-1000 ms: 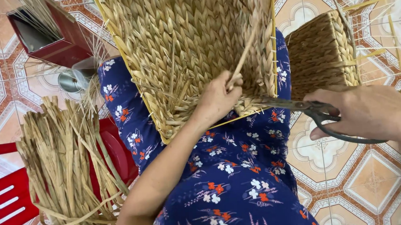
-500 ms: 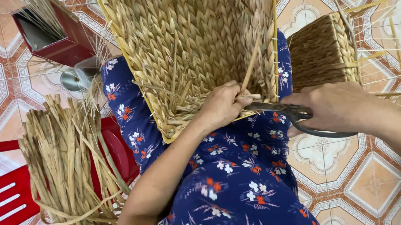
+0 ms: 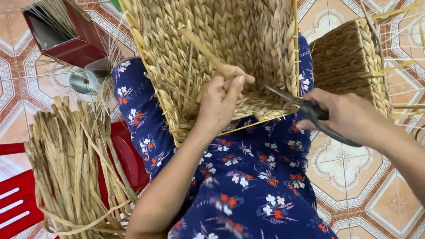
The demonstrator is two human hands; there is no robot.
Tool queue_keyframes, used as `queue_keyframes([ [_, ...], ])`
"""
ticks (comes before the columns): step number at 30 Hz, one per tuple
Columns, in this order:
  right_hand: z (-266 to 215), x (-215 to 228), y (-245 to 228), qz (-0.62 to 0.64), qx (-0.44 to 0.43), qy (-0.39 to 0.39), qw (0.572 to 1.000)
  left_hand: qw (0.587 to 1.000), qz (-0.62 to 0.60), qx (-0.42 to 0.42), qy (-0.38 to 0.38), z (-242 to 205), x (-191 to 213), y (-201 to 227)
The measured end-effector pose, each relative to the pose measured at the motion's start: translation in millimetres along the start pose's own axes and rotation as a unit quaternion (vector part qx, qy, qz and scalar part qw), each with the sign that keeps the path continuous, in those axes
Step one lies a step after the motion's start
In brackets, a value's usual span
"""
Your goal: The person weaves dried plant fibers into a basket by hand, threading long strands through the frame and tucking the ends. They use shears to trim excess fibers from the interior and exterior surfaces, rotating the basket to repeat the process on different sides.
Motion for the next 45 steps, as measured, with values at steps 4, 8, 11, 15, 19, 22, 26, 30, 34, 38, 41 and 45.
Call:
queue_keyframes([
  [4, 7.1, -36.6, 13.6, 0.103, 0.011, 0.09, 0.991, 0.995, -0.088, -0.029, 0.038, -45.1, 59.9, 57.2],
  [8, 5.6, -43.1, 14.4, 0.161, 0.027, 0.162, 0.973, 0.961, 0.027, -0.147, 0.232, -115.3, 160.7, 125.0],
  [11, 7.2, -55.2, 4.3, 0.17, 0.072, 0.182, 0.966, 0.918, 0.095, -0.166, 0.348, -165.6, 226.9, 139.7],
  [15, 13.3, -65.7, -8.0, 0.149, 0.126, 0.186, 0.963, 0.88, 0.231, -0.158, 0.383, -194.0, 305.0, 97.6],
  [19, 16.2, -54.3, -15.4, 0.11, 0.095, 0.178, 0.973, 0.635, 0.659, 0.066, 0.399, -146.3, 267.4, 109.5],
  [22, 14.6, -46.9, -18.4, 0.101, 0.099, 0.196, 0.97, 0.904, 0.304, 0.028, 0.299, -82.4, 242.8, 74.5],
  [26, 12.3, -43.0, -22.7, 0.139, 0.063, 0.161, 0.975, 0.955, 0.236, -0.023, 0.178, 20.7, 185.0, 27.3],
  [30, 17.0, -58.4, -15.9, 0.207, 0.059, 0.172, 0.961, 0.979, 0.11, -0.063, 0.159, 58.1, 149.2, -3.0],
  [34, 33.3, -76.1, -12.0, 0.258, 0.108, 0.222, 0.934, 0.979, 0.054, -0.006, 0.197, 59.5, 136.6, -4.2],
  [38, 48.8, -84.3, -16.6, 0.364, 0.057, 0.158, 0.916, 0.97, 0.079, 0.033, 0.229, 81.4, 149.1, -75.2],
  [41, 62.5, -100.1, -6.3, 0.371, 0.062, 0.129, 0.918, 0.969, 0.114, -0.057, 0.211, 85.8, 145.4, -112.0],
  [45, 74.6, -93.7, 3.2, 0.399, 0.058, 0.16, 0.901, 0.984, 0.055, -0.011, 0.171, 79.5, 143.2, -114.7],
])
Point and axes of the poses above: each hand's wrist, its own z-axis towards the middle knuckle, its own x-axis out of the back of the hand, y = z × x, the point moved 5 cm from there along z, towards the middle knuckle, and after that the axes turned 8 degrees about x, right-handed, at the moved point
